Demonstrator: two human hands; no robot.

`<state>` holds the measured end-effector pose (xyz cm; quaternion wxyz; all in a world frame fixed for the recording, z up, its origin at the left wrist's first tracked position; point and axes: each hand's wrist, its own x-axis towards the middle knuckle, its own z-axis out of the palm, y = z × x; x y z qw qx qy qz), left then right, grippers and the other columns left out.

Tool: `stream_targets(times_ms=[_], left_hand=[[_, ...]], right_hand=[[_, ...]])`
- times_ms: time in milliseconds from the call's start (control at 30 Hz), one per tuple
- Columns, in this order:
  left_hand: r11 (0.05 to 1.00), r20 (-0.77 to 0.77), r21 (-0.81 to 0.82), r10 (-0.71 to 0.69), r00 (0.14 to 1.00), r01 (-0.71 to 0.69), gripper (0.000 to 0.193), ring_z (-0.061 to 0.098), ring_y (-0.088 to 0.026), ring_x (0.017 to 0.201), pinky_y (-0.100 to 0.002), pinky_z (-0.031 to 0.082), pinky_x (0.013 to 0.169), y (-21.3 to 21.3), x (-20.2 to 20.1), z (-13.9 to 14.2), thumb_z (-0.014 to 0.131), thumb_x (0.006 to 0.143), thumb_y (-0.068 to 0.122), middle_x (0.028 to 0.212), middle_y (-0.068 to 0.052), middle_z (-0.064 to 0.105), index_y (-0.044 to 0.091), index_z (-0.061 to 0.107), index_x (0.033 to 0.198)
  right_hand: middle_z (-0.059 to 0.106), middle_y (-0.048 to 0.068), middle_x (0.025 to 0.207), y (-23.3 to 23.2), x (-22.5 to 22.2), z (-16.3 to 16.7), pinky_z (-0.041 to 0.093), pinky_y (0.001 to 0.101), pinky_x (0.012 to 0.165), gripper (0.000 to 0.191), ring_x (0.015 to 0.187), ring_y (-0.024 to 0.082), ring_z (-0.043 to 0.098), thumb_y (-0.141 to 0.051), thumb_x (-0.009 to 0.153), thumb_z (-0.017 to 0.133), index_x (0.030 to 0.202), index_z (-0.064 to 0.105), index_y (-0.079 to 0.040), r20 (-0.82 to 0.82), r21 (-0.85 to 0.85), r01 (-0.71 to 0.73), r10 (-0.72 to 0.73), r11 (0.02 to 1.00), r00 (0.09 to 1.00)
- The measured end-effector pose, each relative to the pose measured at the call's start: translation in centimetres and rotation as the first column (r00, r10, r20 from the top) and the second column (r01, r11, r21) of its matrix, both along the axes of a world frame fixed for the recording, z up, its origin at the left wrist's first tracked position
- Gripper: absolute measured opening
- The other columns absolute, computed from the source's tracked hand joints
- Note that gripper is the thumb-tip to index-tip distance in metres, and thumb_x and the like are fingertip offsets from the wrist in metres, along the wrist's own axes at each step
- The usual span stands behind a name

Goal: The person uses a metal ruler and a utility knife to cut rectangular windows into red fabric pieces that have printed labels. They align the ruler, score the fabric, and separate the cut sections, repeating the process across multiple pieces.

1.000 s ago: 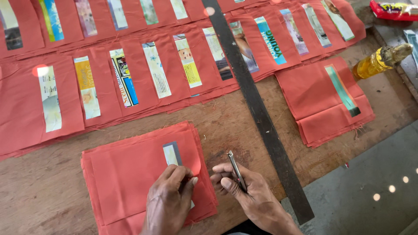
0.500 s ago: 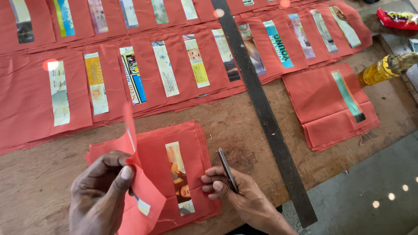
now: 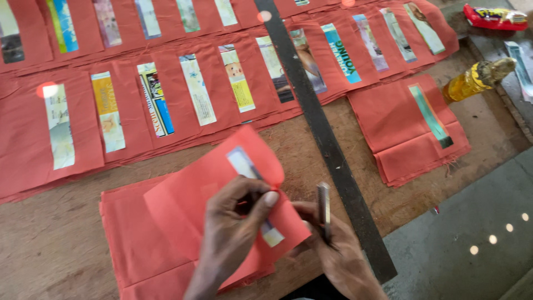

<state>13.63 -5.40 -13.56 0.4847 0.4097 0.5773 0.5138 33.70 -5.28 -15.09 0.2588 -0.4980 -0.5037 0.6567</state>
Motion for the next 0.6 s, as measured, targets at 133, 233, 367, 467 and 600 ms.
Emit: stream_targets(times_ms=[133,233,367,467,600], left_hand=[[0.991,-0.126,-0.010,-0.135,0.983,0.135,0.020,0.068,-0.011,0.071,-0.027,0.056,0.065,1.7,2.2,-0.1,0.076,0.090,0.015,0.089,-0.004,0.075,0.001,0.076,0.104],[0.982,-0.202,0.016,-0.180,0.963,0.187,0.039,0.074,-0.015,0.076,-0.029,0.060,0.069,1.9,2.0,-0.1,0.077,0.087,0.016,0.098,-0.006,0.076,0.002,0.069,0.122],[0.982,-0.603,0.068,-0.098,0.792,0.174,0.043,0.067,-0.026,0.106,-0.038,0.054,0.091,1.3,0.6,-0.5,0.076,0.085,0.017,0.117,-0.012,0.068,0.003,0.068,0.124],[0.956,-0.833,0.125,-0.045,0.552,0.266,0.054,0.047,-0.037,0.132,-0.049,0.037,0.108,0.8,-0.6,-1.3,0.078,0.079,0.019,0.139,-0.019,0.057,-0.001,0.064,0.127],[0.940,-0.866,0.033,-0.143,0.478,0.341,0.067,0.037,-0.035,0.142,-0.051,0.023,0.116,0.2,-1.1,-2.3,0.079,0.078,0.026,0.148,-0.018,0.049,-0.002,0.057,0.135]], right_hand=[[0.075,0.010,0.113,-1.0,6.6,-0.2,0.056,0.0385,0.091,0.037,0.105,0.022,0.070,-0.033,0.096,0.060,0.122,0.070,-0.009,0.582,0.318,-0.129,-0.086,0.939,0.809],[0.067,0.014,0.126,-3.6,12.0,-2.0,0.052,0.0430,0.097,0.038,0.119,0.029,0.066,-0.037,0.097,0.056,0.122,0.069,-0.012,0.777,0.386,-0.128,-0.247,0.913,0.579],[0.070,0.012,0.121,-6.7,18.1,-6.5,0.053,0.0437,0.103,0.045,0.119,0.027,0.069,-0.042,0.094,0.059,0.128,0.067,-0.012,0.803,0.242,0.045,-0.226,0.969,0.552],[0.075,0.014,0.117,-7.7,20.8,-10.8,0.055,0.0478,0.106,0.045,0.119,0.029,0.073,-0.041,0.092,0.066,0.128,0.067,-0.013,0.664,-0.104,0.310,-0.166,0.945,0.729],[0.073,0.019,0.121,-7.5,23.4,-13.6,0.048,0.0484,0.111,0.046,0.125,0.030,0.068,-0.037,0.092,0.068,0.126,0.066,-0.007,0.471,-0.231,0.318,-0.180,0.919,0.863]])
